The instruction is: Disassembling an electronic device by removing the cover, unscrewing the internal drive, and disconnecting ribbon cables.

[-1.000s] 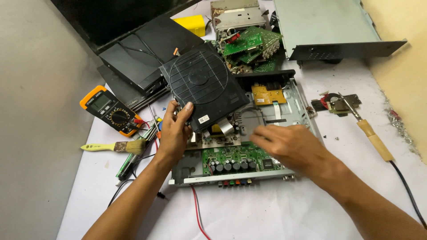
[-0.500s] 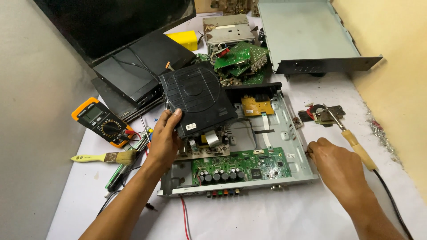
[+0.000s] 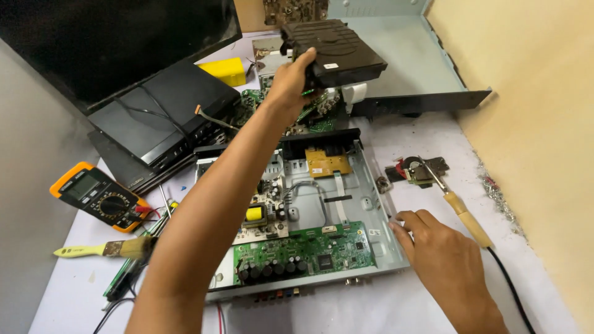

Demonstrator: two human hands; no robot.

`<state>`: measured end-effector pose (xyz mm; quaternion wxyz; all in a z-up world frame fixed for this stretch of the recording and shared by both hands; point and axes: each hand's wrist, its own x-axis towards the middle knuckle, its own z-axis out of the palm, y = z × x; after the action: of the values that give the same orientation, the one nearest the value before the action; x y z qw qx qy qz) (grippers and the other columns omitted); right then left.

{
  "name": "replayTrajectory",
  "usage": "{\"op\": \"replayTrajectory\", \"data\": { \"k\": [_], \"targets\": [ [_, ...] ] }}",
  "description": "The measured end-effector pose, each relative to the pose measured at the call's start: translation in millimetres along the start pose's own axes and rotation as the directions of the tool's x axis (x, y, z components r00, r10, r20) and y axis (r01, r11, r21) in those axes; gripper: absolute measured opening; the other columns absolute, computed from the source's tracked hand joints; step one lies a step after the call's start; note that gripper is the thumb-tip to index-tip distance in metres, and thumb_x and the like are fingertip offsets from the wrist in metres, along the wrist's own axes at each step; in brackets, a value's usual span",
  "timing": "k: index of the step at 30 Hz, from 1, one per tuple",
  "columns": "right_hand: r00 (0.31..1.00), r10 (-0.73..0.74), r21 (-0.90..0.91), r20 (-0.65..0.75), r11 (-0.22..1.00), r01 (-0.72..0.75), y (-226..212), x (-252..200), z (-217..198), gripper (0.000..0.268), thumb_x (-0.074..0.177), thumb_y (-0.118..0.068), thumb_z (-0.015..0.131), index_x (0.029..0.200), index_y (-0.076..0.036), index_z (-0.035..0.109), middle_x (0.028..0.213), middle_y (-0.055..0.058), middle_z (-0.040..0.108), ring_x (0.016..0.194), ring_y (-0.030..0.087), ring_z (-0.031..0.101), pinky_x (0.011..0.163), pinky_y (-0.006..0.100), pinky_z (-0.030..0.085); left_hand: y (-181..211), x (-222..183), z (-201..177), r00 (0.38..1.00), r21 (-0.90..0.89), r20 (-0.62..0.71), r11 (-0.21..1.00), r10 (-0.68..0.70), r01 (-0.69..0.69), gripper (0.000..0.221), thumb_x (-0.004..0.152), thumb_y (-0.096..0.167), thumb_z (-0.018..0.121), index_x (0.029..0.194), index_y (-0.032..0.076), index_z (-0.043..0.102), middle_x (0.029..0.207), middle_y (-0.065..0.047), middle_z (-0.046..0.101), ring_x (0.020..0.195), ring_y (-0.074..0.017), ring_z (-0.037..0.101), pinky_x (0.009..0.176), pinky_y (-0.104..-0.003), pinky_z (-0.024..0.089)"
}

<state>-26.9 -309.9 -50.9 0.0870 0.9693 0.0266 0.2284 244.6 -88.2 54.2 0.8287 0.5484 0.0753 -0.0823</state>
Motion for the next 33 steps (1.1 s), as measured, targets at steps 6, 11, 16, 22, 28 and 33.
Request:
{"op": "replayTrajectory", "data": {
  "k": [6, 11, 16, 22, 28, 33],
  "targets": [
    [1.000, -0.025, 0.047, -0.019, 0.999, 0.026, 3, 2, 0, 0.019, 0.094, -0.046, 0.067, 0.102, -0.030, 0.073, 0.088, -0.016, 0.069, 0.054, 0.017, 0.067, 0.036, 0.035, 0.050, -27, 80, 63, 0.997, 0.028, 0.070, 0.999, -0.020, 0.018, 0.039, 0.095, 0.026, 0.060, 0.121, -0.003, 0.060, 0.110, -0.016, 0.071, 0.098, -0.0300, 0.069, 0.076, -0.041, 0.059],
    [0.992, -0.078, 0.121, 0.100, 0.990, 0.066, 0, -1, 15, 0.026, 0.091, -0.047, 0.067, 0.109, -0.028, 0.070, 0.088, -0.014, 0.066, 0.054, 0.016, 0.065, 0.034, 0.037, 0.052, -59, 124, 85, 0.998, 0.267, 0.058, 0.963, 0.016, -0.031, 0.060, 0.086, 0.035, 0.063, 0.129, -0.008, 0.064, 0.123, -0.014, 0.071, 0.114, -0.0273, 0.068, 0.102, -0.037, 0.051],
    [0.994, -0.100, 0.099, 0.053, 0.991, 0.095, -6, 2, 10, 0.027, 0.091, -0.046, 0.069, 0.108, -0.027, 0.072, 0.089, -0.014, 0.066, 0.056, 0.014, 0.066, 0.036, 0.035, 0.052, -67, 124, 86, 0.997, 0.546, 0.074, 0.837, -0.024, -0.020, 0.073, 0.091, 0.045, 0.053, 0.145, -0.002, 0.044, 0.148, -0.015, 0.050, 0.134, -0.0342, 0.049, 0.108, -0.046, 0.044],
    [0.995, -0.087, 0.089, 0.049, 0.993, 0.082, -8, 2, 7, 0.024, 0.091, -0.047, 0.068, 0.107, -0.029, 0.071, 0.089, -0.014, 0.066, 0.053, 0.016, 0.065, 0.036, 0.037, 0.052, -80, 147, 72, 0.978, 0.852, 0.120, 0.488, 0.170, -0.189, 0.054, 0.096, 0.046, 0.067, 0.064, 0.013, 0.038, 0.058, 0.000, 0.047, 0.051, -0.0161, 0.047, 0.051, -0.033, 0.042],
    [0.996, -0.093, 0.035, 0.014, 0.995, 0.093, -5, 0, 10, 0.028, 0.091, -0.051, 0.067, 0.108, -0.030, 0.072, 0.090, -0.017, 0.066, 0.053, 0.015, 0.066, 0.039, 0.035, 0.052, -47, 97, 36, 0.889, 0.805, 0.298, 0.409, 0.348, -0.430, 0.033, 0.092, 0.033, 0.064, 0.110, 0.007, 0.071, 0.087, -0.004, 0.074, 0.090, -0.0229, 0.070, 0.081, -0.039, 0.056],
    [0.993, -0.115, 0.032, 0.012, 0.993, 0.115, -4, -4, 11, 0.032, 0.089, -0.051, 0.067, 0.111, -0.028, 0.073, 0.094, -0.017, 0.068, 0.055, 0.015, 0.067, 0.039, 0.035, 0.052, -23, -41, -11, 0.756, 0.677, 0.415, 0.383, 0.507, -0.628, 0.020, 0.095, 0.019, 0.064, 0.109, 0.009, 0.071, 0.104, -0.007, 0.078, 0.088, -0.0189, 0.075, 0.080, -0.032, 0.066]
  ]
}}
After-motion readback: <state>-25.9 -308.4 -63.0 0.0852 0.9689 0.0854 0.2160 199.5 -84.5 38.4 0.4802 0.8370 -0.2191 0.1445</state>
